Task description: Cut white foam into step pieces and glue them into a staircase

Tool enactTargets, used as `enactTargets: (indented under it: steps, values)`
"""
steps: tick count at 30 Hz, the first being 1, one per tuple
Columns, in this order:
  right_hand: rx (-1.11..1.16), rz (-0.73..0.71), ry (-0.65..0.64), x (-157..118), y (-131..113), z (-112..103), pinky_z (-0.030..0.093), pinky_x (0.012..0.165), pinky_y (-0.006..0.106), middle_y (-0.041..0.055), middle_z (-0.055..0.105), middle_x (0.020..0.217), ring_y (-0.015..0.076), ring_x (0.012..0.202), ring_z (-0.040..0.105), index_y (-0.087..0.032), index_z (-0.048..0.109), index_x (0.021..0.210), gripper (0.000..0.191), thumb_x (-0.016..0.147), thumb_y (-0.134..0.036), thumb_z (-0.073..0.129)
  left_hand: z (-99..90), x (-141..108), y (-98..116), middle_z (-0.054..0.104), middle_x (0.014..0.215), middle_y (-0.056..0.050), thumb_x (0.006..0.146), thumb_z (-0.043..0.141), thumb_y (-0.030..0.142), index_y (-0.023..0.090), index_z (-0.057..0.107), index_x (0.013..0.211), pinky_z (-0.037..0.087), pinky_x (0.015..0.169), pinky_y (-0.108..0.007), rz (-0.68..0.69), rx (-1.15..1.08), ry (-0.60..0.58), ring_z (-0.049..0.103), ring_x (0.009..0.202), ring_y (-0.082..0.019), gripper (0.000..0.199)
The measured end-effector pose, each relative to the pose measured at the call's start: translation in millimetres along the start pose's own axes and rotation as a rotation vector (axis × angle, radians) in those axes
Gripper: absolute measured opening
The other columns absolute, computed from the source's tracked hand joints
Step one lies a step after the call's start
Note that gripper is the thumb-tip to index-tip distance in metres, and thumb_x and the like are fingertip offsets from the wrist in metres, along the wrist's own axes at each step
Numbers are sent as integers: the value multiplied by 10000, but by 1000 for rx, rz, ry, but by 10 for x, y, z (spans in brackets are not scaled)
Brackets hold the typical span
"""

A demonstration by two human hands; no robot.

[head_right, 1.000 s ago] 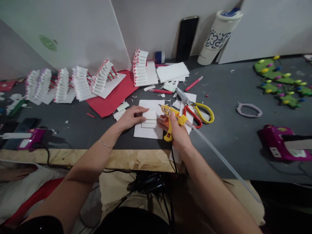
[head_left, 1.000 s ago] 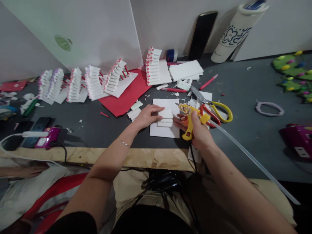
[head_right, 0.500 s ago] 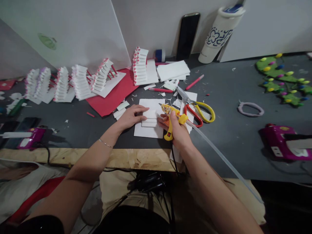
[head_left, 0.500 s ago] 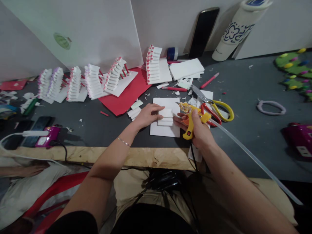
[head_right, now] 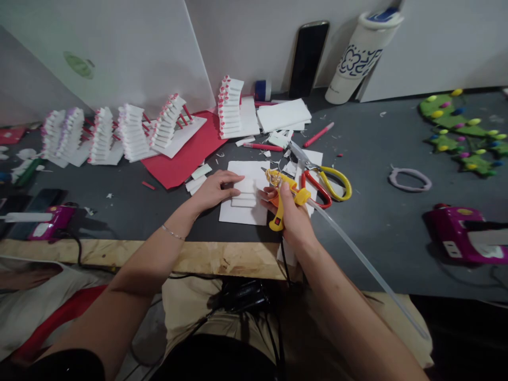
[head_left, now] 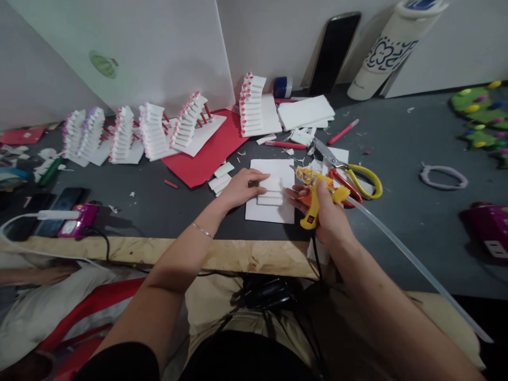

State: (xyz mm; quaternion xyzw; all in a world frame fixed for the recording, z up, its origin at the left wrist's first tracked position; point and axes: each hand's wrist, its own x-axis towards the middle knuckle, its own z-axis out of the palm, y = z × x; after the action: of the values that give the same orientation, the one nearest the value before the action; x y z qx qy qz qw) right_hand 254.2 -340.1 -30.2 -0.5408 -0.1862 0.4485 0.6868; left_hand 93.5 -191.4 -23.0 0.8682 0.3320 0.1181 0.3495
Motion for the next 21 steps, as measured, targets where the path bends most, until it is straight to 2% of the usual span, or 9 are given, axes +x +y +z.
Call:
enactTargets:
  steps: [5,11,21]
  values:
    - [8,-15,-84,-22,-9,26,632,815,424,68,700,966,297,1079,682,-216,645,709,531,715,-746,668,5,6,-17,677,1208,-68,827,727,290,227,686,1212,471,959,-349,31,-25,3,579,1083,-201,392]
    - [-29,35,-204,16,56,-19,644,775,407,62,702,1096,303,1141,659,-228,656,749,511,726,-739,668,30,17,-73,681,1194,-67,821,733,307,246,696,1196,489,896,-344,73,-53,25,581,1053,-204,382]
    - [-33,35,-165,-1,48,11,656,720,433,74,695,1043,326,1120,669,-225,656,732,522,704,-745,683,24,15,-74,676,1184,-77,820,731,311,238,688,1213,466,931,-362,72,-45,11,572,1063,-214,402]
